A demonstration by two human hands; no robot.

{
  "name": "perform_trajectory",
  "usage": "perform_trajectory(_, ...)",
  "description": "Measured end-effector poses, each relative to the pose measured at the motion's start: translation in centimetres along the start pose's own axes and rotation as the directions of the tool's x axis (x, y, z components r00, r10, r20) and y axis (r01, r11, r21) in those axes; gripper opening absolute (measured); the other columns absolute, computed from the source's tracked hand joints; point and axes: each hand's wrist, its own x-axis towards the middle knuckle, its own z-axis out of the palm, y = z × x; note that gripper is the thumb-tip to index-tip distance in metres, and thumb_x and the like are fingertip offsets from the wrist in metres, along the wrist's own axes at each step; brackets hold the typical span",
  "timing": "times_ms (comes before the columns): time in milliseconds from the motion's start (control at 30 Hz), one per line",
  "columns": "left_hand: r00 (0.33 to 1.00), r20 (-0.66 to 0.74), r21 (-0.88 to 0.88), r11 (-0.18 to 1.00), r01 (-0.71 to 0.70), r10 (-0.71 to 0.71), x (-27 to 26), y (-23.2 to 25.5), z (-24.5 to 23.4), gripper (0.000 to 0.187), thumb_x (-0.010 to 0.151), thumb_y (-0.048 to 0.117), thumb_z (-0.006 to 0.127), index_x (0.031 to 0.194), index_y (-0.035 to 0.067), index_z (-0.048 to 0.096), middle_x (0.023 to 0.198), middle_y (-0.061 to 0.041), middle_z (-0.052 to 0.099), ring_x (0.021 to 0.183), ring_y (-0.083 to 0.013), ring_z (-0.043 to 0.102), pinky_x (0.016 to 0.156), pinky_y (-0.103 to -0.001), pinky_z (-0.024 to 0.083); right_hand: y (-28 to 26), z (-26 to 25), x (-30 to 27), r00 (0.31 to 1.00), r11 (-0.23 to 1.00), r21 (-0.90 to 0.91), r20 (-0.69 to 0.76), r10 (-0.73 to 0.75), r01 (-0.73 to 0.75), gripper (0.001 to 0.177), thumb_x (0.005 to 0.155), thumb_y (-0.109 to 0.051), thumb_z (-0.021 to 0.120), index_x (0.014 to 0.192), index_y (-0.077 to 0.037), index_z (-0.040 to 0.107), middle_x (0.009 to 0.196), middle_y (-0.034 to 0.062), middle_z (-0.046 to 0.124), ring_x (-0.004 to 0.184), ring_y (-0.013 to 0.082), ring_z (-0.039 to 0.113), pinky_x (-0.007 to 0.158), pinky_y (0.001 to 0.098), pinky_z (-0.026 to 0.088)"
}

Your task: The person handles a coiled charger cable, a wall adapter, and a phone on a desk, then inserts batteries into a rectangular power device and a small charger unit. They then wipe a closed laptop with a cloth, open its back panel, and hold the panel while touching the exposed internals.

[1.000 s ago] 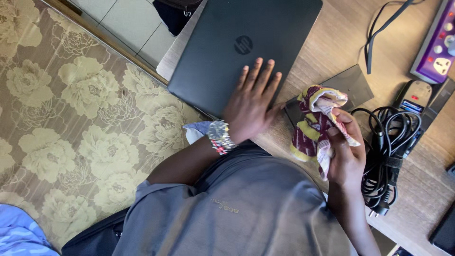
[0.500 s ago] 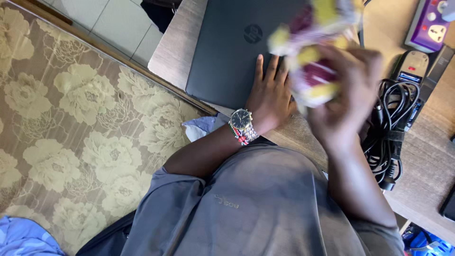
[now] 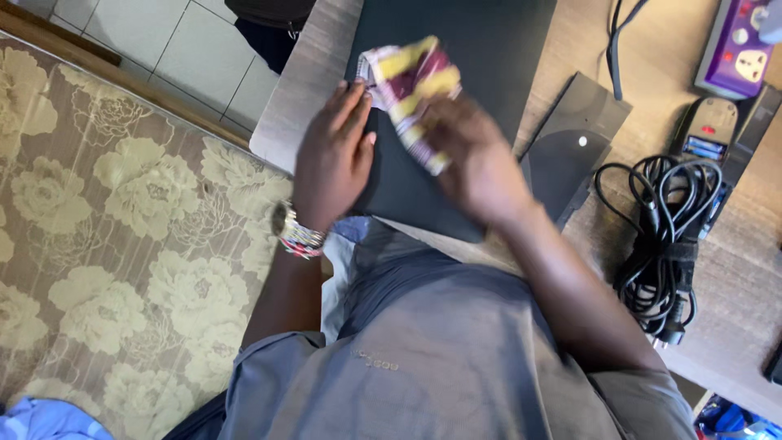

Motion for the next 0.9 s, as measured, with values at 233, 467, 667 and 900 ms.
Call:
perform_trajectory(233,0.995,0.0,0.129,0.987,0.095,-0.096,-0.5,2.3,2.5,0.06,0.108,0.02,0.052,0.156,-0.011,0.034,0.165,-0.028,0.028,0.155,-0.04,0.029,0.127,-0.056,0.027,0.8,1.1,0.6,0.974,0.973,0.063,-0.033,0.224,-0.222,0.045,0.081,0.004,0.062,0.126,0.003,0.069,0.136,0.0207,0.061,0.135,0.0414,0.056,0.121,0.0492,0.044)
perform_trajectory(467,0.995,-0.024,0.06,0.993,0.098,-0.097,-0.3,2.8,1.3,0.039,0.102,0.019,0.061,0.133,-0.004,0.058,0.141,-0.023,0.051,0.147,-0.0414,0.04,0.12,-0.057,0.035,5.1,4.2,6.4,0.984,0.989,-0.06,-0.119,0.131,-0.138,0.05,0.087,0.0,0.065,0.137,0.006,0.065,0.153,0.024,0.05,0.147,0.0459,0.042,0.126,0.0513,0.036)
perform_trajectory(667,0.998,-0.044,-0.208,0.976,-0.059,0.051,-1.0,2.7,0.2,0.016,0.096,0.015,0.069,0.105,0.002,0.066,0.117,-0.015,0.062,0.122,-0.0357,0.06,0.104,-0.051,0.051,1.3,3.6,5.6,1.0,1.0,0.004,0.022,0.002,-0.002,0.052,0.088,-0.011,0.07,0.138,0.0,0.063,0.152,0.0228,0.05,0.144,0.0465,0.04,0.121,0.0526,0.032)
perform_trajectory(900,1.0,0.005,-0.035,0.999,-0.005,0.005,0.1,3.3,-0.3,0.027,0.097,0.019,0.067,0.119,0.005,0.065,0.137,-0.017,0.056,0.142,-0.039,0.045,0.12,-0.055,0.037,8.0,4.2,11.5,0.979,0.968,-0.164,-0.107,0.174,-0.19,0.048,0.104,-0.012,0.065,0.149,0.005,0.058,0.156,0.0257,0.049,0.148,0.0469,0.037,0.126,0.0526,0.029)
